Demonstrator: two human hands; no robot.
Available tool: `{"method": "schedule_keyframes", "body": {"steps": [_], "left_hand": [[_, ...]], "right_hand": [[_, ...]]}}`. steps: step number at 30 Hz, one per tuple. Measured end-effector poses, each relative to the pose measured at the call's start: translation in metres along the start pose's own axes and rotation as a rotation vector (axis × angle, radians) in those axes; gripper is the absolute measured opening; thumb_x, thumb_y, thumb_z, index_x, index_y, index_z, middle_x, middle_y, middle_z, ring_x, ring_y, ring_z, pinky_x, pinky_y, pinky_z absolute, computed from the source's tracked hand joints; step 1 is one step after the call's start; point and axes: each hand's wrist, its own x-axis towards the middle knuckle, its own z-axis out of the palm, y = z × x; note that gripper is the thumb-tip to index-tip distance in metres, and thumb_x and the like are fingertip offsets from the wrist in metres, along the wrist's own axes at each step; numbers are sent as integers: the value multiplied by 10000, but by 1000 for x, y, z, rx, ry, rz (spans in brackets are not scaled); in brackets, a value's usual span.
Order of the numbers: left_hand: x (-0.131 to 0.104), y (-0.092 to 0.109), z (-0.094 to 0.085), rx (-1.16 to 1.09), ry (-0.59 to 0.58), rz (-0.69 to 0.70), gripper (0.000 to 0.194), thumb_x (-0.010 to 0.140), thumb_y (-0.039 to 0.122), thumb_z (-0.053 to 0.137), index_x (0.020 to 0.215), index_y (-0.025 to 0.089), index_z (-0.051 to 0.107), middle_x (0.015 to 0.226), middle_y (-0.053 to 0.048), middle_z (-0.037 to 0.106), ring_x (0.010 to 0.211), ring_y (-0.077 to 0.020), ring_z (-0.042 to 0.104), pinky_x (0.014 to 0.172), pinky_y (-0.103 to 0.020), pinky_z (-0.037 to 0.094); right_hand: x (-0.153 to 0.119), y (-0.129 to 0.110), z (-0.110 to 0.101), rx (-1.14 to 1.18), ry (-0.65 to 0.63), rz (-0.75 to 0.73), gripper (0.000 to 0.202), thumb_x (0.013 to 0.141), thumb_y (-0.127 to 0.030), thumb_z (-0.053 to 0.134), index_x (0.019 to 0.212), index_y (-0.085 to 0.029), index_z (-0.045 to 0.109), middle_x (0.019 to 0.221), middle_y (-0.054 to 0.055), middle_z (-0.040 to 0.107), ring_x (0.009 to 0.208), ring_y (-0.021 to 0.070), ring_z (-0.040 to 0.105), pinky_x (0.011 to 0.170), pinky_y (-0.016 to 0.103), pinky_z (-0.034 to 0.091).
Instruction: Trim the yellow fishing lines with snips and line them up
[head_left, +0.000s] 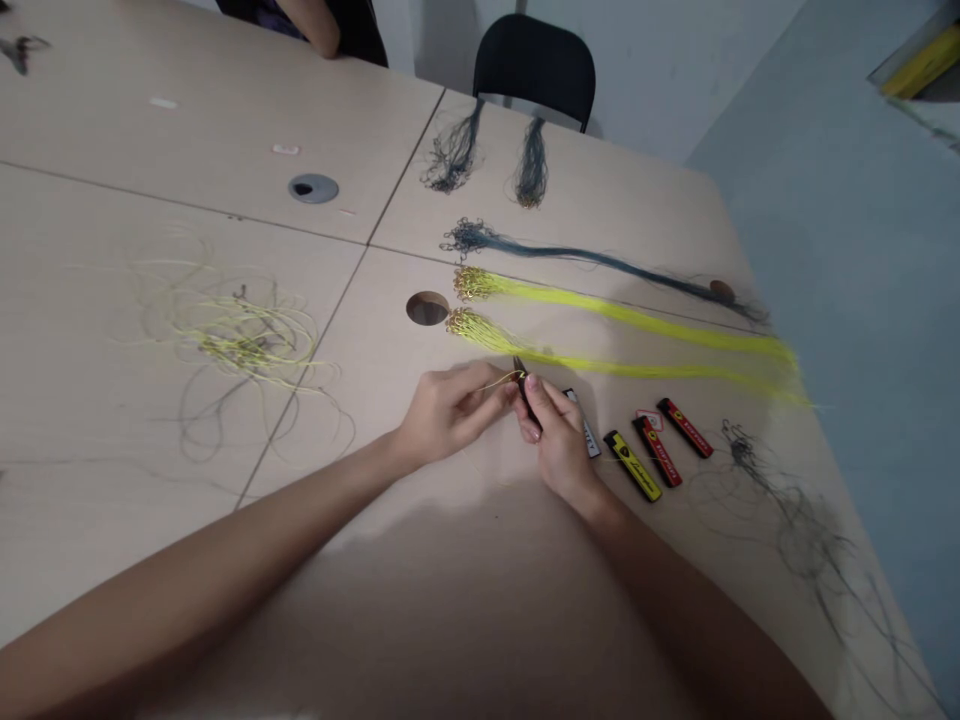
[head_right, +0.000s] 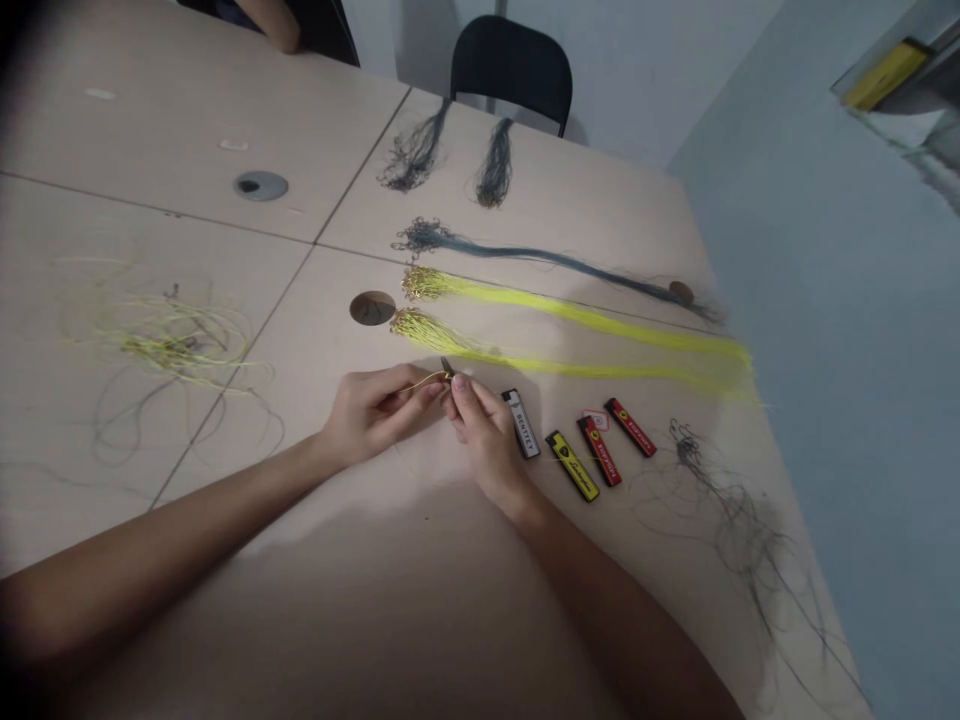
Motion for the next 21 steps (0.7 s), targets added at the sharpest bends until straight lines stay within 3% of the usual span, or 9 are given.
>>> {"method": "schedule_keyframes", "body": {"steps": [7, 11, 16, 21], "left_hand": [[1, 0, -2, -76, -38, 13, 279, 864, 173, 576, 609, 171, 464, 506, 94, 286, 442, -44, 278, 427, -164, 264], [2, 0, -3, -83, -72, -9, 228, 841, 164, 577, 626, 166, 500, 510, 93, 291, 453, -48, 275, 435, -168, 266], [3, 0, -2, -96, -30, -102, 179, 869, 216, 583, 702, 153, 590, 505, 96, 280, 452, -53, 262, 433, -178, 256], [2, -2, -1, -169, -39, -181, 160, 868, 231, 582, 728, 153, 582, 510, 98, 282, 456, -55, 259, 435, -184, 241]], "right_hand": [[-2, -6, 2, 66, 22, -27, 292, 837, -492, 647, 859, -201, 654, 576, -63, 411, 447, 59, 233, 418, 225, 195], [-3, -4, 1, -10, 55, -29, 242, 786, -418, 738, 835, -204, 637, 529, -89, 358, 441, 56, 223, 415, 223, 195], [-2, -2, 1, -3, 69, -42, 206, 805, -387, 720, 832, -206, 624, 519, -93, 358, 421, 52, 220, 397, 229, 179], [-1, -3, 3, -1, 88, -38, 214, 787, -388, 709, 830, -204, 609, 519, -94, 365, 409, 47, 229, 390, 224, 167]]}}
